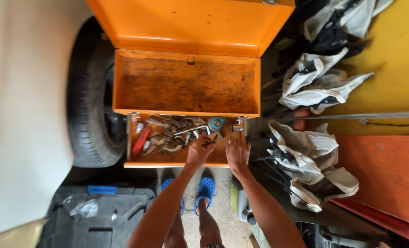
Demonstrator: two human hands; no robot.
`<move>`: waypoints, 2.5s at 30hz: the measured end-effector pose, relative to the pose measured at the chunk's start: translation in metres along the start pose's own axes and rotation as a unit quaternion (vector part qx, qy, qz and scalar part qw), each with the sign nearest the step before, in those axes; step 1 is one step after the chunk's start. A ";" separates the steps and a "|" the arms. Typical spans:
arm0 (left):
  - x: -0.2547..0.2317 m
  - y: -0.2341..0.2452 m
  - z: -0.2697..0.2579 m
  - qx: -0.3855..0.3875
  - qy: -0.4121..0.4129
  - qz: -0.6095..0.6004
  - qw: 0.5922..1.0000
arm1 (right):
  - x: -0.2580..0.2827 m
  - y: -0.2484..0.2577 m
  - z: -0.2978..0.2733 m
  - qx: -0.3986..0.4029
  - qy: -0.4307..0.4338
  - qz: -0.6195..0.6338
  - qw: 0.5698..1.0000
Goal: The person repeatedly picks up various hand tools from an orange toolbox and places them on the hood of a white car. The person handles wrenches, sockets, and other metal tools one by one, moving them between the toolbox and the car hood.
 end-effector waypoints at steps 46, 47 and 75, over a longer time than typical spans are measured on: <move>-0.146 0.488 -0.303 -0.241 -0.033 -0.347 0.906 | 0.504 0.338 0.005 0.367 0.317 0.652 0.583; -0.145 0.498 -0.307 -0.253 -0.036 -0.342 0.904 | 0.514 0.342 0.007 0.376 0.323 0.651 0.575; -0.252 0.816 -0.187 -0.509 0.054 0.114 0.851 | 0.762 0.477 0.291 0.127 0.465 0.341 0.807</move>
Point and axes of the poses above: each hand's wrist, its own z-axis towards the middle knuckle, its own y-axis out of the back of the hand, x = y × z, the point moved 6 cm from there along z, towards the middle knuckle, and after that the axes turned 14 degrees about x, right-handed, at the moved point
